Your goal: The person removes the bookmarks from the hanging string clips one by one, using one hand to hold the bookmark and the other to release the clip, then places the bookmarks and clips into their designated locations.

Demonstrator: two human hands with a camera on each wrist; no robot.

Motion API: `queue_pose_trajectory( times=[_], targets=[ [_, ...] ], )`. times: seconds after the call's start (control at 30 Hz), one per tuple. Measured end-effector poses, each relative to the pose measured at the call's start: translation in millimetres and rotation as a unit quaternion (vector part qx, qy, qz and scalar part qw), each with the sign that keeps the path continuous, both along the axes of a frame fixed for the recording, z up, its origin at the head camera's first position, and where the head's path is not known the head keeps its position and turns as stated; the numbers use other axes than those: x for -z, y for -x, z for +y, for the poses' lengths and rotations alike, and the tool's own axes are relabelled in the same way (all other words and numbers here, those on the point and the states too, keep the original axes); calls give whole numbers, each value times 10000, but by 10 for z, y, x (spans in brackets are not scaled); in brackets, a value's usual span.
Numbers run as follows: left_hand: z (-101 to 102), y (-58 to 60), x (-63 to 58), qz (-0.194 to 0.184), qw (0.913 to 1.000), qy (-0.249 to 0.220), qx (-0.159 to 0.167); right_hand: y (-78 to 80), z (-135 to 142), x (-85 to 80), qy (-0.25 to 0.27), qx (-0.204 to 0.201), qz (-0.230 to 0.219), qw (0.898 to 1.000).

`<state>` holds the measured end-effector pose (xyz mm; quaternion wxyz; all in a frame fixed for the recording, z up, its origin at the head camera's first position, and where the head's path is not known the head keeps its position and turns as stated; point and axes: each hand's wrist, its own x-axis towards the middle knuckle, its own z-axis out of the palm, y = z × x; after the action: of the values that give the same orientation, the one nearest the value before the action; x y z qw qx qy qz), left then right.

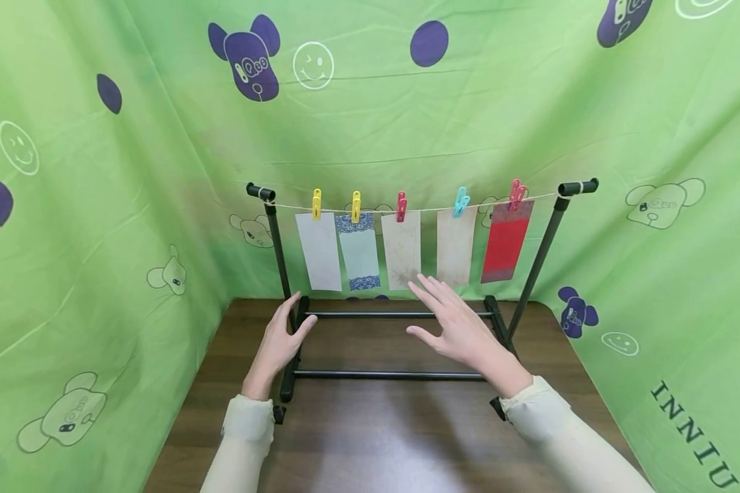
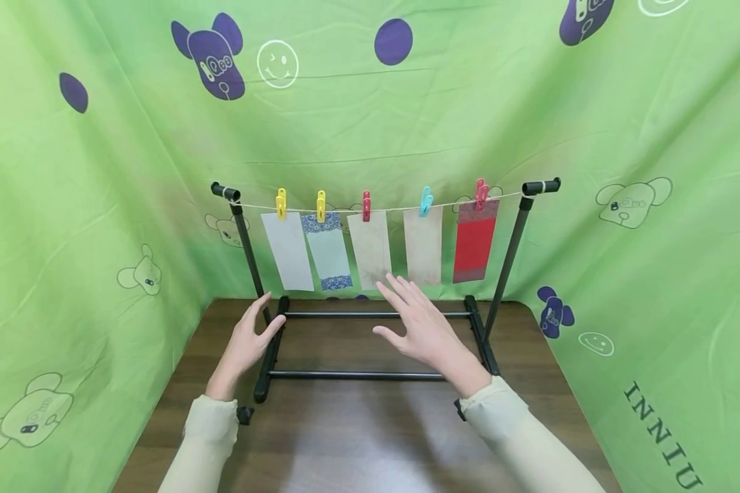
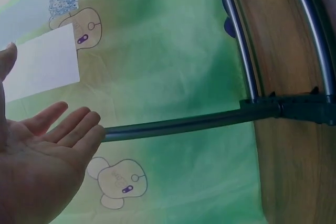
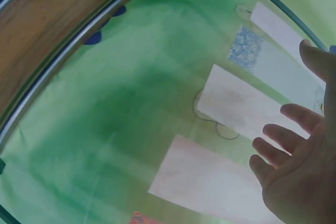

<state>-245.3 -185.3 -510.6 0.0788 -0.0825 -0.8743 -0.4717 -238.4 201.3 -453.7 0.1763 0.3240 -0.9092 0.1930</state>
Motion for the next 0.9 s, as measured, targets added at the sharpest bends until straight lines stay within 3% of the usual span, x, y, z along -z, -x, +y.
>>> queue_pose_trajectory(
  times=[0.4, 0.9],
  targets=[
    [18, 99, 8, -166, 9988, -459, -5, 57, -123, -194, -34, -253, 152, 9996],
    [58, 214, -66, 9, 9962, -868, 26, 143, -306, -472, -148, -711, 615, 9955]
  ],
)
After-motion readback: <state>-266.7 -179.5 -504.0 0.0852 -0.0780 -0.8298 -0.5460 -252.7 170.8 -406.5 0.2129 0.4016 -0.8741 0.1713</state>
